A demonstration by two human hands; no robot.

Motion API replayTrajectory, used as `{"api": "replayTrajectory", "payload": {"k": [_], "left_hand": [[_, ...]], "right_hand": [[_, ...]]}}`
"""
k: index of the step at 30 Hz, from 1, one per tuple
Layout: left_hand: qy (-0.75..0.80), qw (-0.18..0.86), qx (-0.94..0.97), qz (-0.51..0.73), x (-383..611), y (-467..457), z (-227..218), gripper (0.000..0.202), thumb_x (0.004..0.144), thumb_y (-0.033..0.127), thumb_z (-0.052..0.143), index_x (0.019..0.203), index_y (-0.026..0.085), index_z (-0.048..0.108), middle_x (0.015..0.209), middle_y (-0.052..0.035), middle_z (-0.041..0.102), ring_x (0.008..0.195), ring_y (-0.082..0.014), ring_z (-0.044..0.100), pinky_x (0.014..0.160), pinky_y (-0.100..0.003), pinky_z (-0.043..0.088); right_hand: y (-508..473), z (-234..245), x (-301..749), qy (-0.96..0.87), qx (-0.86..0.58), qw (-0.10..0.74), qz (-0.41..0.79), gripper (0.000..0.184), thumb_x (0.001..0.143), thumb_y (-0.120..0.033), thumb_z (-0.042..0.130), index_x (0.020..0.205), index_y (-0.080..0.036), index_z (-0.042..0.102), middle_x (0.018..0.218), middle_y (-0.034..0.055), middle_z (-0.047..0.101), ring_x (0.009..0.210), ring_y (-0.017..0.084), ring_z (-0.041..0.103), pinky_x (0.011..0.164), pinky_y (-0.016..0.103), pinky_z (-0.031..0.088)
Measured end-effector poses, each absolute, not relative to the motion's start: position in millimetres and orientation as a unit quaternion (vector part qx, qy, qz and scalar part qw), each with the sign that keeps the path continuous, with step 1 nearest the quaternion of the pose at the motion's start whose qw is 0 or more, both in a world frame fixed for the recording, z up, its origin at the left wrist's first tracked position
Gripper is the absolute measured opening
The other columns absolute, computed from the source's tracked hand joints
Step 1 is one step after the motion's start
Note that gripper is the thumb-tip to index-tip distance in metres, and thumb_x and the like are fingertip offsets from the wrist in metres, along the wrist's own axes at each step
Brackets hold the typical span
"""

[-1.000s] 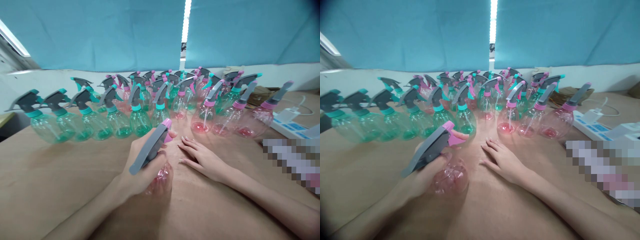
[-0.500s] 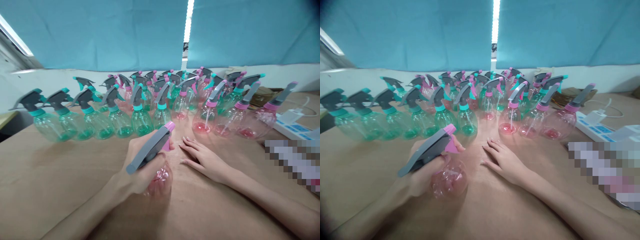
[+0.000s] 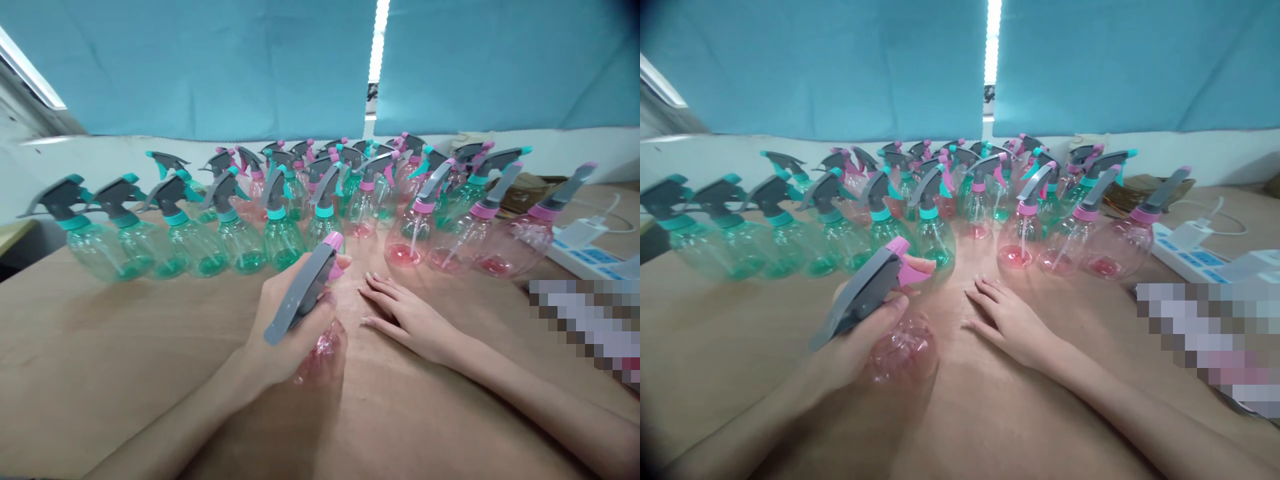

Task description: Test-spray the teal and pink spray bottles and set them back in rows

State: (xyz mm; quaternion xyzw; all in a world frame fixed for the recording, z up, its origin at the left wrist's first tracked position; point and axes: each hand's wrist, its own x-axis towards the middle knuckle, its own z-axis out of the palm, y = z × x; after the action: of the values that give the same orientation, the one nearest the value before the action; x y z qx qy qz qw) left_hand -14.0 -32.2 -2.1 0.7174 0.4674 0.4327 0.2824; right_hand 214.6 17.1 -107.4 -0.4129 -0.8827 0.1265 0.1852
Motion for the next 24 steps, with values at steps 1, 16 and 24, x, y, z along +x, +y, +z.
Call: {"api": "replayTrajectory", "payload": {"k": [1, 16, 24], "left_hand": [[0.461, 0.289, 0.719, 0.433, -13.9, -32.2, -2.1, 0.036, 0.079, 0.02, 0.052, 0.112, 0.025, 0.063, 0.072, 0.0028, 0.058, 0.058, -0.0152, 0.049, 0.058, -0.029, 0.046], [0.453, 0.322, 0.701, 0.447, -11.4, -31.3, 0.6, 0.03, 0.084, 0.018, 0.056, 0.111, 0.025, 0.064, 0.112, -0.0015, 0.069, 0.094, -0.0192, 0.066, 0.084, -0.03, 0.054], [0.481, 0.306, 0.692, 0.442, -7.1, -38.2, 5.2, 0.029, 0.088, 0.018, 0.052, 0.115, 0.024, 0.062, 0.12, -0.0036, 0.069, 0.092, -0.0198, 0.068, 0.085, -0.034, 0.055]], "right_hand": [[17.0, -107.6, 214.7, -0.883, -0.412, 0.187, 0.127, 0.063, 0.097, -0.056, 0.044, 0.142, -0.014, 0.051, 0.15, 0.0176, 0.044, 0.143, 0.032, 0.035, 0.116, 0.054, 0.03], [16.7, -108.0, 214.5, -0.881, -0.412, 0.197, 0.124, 0.059, 0.097, -0.056, 0.044, 0.141, -0.017, 0.053, 0.15, 0.0158, 0.045, 0.142, 0.032, 0.036, 0.115, 0.056, 0.032], [16.5, -109.9, 215.1, -0.879, -0.41, 0.209, 0.127, 0.058, 0.097, -0.055, 0.046, 0.143, -0.021, 0.051, 0.152, 0.0138, 0.044, 0.142, 0.033, 0.037, 0.115, 0.057, 0.032]]}}
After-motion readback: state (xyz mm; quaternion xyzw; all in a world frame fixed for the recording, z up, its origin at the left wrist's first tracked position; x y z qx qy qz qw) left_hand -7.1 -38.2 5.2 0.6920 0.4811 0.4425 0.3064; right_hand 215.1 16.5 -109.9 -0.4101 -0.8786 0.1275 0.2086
